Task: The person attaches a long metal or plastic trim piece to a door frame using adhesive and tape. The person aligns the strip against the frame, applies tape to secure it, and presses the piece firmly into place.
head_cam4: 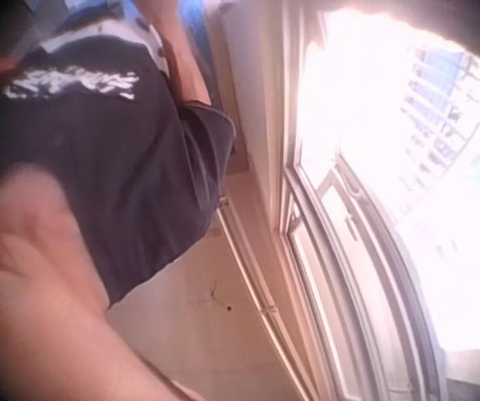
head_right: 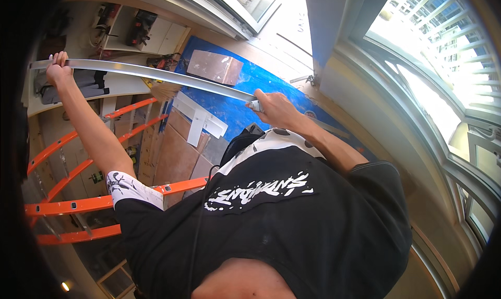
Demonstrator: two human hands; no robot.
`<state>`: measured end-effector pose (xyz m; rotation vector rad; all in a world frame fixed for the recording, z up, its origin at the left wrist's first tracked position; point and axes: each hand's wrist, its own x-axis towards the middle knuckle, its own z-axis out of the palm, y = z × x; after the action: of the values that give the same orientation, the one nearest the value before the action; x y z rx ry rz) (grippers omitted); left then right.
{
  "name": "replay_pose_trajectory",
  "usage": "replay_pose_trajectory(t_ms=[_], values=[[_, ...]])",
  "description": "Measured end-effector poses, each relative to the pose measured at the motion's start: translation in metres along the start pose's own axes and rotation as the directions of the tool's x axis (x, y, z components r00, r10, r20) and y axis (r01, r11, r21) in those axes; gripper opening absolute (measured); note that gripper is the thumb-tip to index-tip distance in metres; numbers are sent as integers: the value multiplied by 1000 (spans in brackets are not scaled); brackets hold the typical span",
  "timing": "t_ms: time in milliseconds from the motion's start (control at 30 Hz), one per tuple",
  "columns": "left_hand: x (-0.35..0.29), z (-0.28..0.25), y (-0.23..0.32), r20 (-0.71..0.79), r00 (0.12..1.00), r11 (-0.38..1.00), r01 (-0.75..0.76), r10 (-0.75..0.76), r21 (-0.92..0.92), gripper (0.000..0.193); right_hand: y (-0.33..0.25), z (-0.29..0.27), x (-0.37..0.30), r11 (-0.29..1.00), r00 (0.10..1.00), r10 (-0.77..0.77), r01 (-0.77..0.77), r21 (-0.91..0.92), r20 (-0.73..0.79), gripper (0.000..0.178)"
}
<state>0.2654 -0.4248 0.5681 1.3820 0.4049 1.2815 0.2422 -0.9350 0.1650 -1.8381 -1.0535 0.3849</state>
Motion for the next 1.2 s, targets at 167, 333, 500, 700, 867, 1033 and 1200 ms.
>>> replay_pose_trajectory(t_ms=[167,333,500,700,867,1033,1200], values=[[3,-36,8,39,998,997,42,-40,-69,8,31,3,-28,991,997,-76,74,-113,-14,33],[-103,26,2,198,976,966,132,-88,-223,26,47,20,-13,976,963,-215,205,-73,-165,27],[-144,60,-15,-4,999,982,-40,39,-185,33,33,9,-31,995,993,-100,99,-19,-60,26],[-89,50,-8,7,998,983,-56,58,-174,36,56,-9,-55,994,996,-92,91,-59,-15,17],[-112,92,-8,123,992,955,62,-27,-290,31,17,-10,-9,995,989,-39,25,-97,-143,24],[-54,73,-4,85,990,969,-88,110,-233,25,-46,-17,37,981,976,-181,189,53,-122,22],[10,71,7,135,983,967,-91,126,-237,19,-37,12,74,987,983,-147,153,53,-106,25]])
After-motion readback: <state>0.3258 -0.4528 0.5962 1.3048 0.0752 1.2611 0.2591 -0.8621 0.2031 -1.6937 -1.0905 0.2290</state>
